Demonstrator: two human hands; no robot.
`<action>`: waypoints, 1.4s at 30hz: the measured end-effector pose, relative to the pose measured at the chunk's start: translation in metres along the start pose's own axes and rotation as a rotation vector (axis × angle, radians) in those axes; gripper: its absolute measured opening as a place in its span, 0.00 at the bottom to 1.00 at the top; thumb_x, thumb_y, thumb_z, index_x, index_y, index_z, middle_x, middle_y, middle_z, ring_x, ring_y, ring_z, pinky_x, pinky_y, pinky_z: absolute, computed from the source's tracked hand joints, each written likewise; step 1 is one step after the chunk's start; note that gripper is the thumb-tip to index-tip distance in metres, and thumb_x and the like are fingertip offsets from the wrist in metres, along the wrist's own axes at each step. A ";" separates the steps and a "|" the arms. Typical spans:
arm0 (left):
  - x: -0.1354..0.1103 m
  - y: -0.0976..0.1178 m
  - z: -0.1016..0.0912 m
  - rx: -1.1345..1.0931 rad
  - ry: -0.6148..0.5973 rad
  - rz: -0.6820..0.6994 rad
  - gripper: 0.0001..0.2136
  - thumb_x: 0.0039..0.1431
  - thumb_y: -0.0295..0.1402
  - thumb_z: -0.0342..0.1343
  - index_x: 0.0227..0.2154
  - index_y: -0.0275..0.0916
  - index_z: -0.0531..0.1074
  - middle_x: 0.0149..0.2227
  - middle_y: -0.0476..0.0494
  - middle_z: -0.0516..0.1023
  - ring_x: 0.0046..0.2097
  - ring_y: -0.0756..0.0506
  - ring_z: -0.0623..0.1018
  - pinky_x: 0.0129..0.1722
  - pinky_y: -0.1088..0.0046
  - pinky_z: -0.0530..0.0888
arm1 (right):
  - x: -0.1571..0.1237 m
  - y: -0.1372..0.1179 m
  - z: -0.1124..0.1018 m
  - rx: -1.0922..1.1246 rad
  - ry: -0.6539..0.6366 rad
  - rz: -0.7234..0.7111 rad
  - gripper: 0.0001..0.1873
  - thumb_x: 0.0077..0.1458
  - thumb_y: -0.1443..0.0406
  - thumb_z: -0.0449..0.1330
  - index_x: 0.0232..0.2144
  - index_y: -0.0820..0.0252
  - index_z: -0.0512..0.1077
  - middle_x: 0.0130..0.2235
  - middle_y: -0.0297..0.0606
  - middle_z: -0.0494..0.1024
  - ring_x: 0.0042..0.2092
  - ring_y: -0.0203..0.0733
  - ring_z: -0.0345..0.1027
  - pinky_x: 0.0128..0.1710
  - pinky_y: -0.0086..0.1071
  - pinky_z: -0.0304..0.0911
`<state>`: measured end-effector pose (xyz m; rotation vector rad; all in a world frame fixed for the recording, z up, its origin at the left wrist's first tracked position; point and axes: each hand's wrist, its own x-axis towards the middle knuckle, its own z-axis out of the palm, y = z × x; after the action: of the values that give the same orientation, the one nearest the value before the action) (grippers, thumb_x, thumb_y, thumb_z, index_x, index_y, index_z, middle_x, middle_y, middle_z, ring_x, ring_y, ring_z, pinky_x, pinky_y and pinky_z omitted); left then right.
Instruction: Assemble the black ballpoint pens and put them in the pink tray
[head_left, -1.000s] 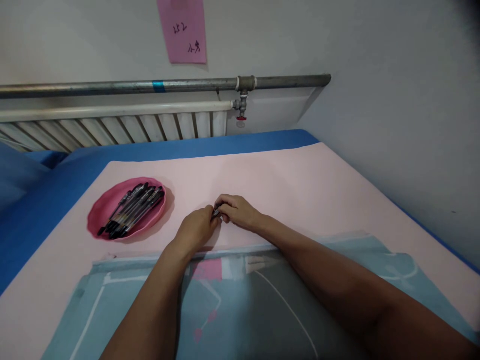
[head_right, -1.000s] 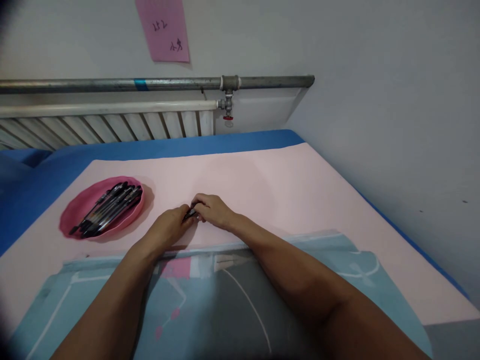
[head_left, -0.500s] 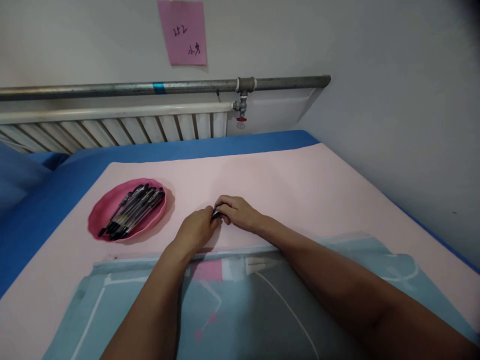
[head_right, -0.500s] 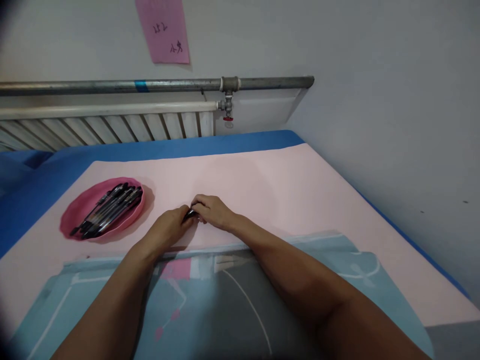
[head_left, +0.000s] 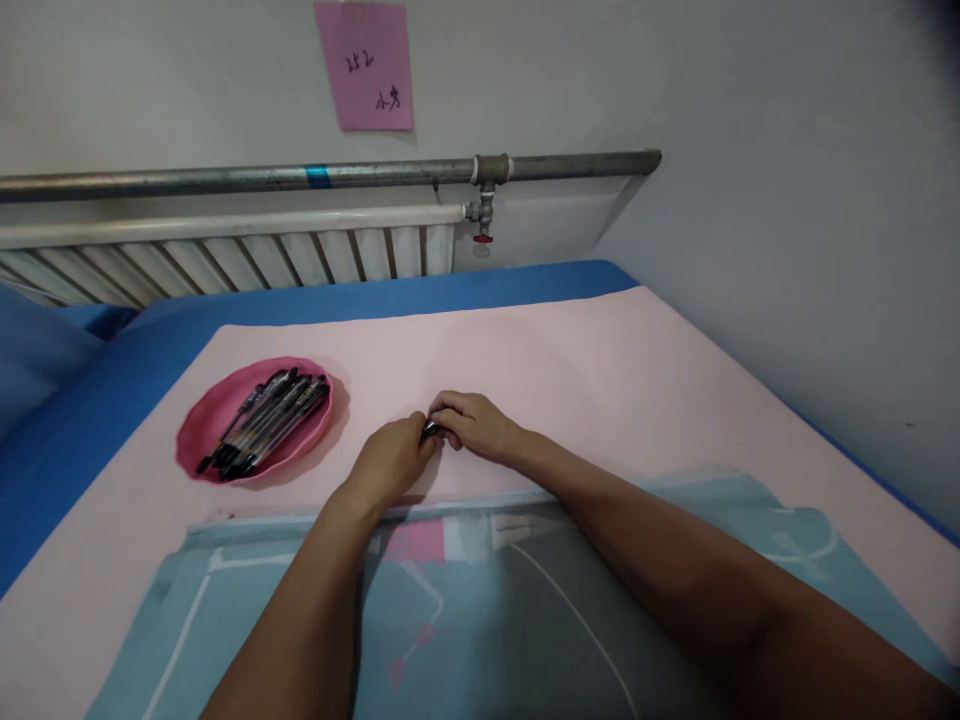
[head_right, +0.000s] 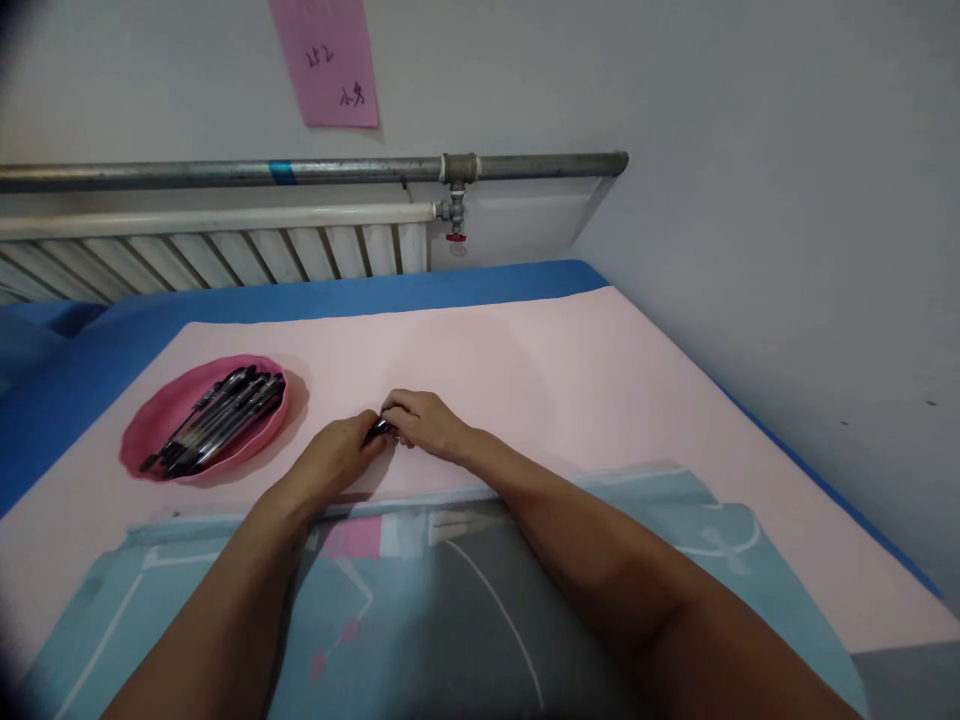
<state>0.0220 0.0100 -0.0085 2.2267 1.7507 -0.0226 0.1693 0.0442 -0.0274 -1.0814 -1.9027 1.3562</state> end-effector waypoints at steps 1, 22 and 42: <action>0.000 0.000 0.000 0.002 -0.001 -0.002 0.13 0.59 0.37 0.41 0.39 0.38 0.67 0.38 0.37 0.77 0.38 0.41 0.76 0.33 0.70 0.65 | 0.000 0.000 0.000 0.000 -0.001 0.000 0.07 0.52 0.69 0.49 0.27 0.61 0.66 0.16 0.26 0.64 0.20 0.30 0.59 0.23 0.24 0.56; 0.000 0.000 -0.001 0.003 -0.004 -0.004 0.14 0.60 0.38 0.41 0.41 0.37 0.67 0.37 0.37 0.77 0.38 0.41 0.76 0.32 0.70 0.65 | 0.000 -0.001 0.001 0.019 0.006 0.011 0.06 0.53 0.68 0.50 0.28 0.61 0.66 0.16 0.25 0.63 0.19 0.30 0.58 0.22 0.24 0.56; 0.000 0.001 -0.001 0.008 0.004 -0.007 0.14 0.60 0.38 0.41 0.40 0.37 0.67 0.37 0.37 0.77 0.38 0.40 0.76 0.31 0.70 0.65 | 0.000 -0.001 0.001 0.029 -0.007 0.012 0.06 0.53 0.68 0.50 0.27 0.61 0.66 0.17 0.25 0.63 0.19 0.29 0.58 0.22 0.24 0.56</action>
<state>0.0224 0.0096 -0.0076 2.2279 1.7636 -0.0264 0.1685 0.0438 -0.0268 -1.0773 -1.8786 1.3918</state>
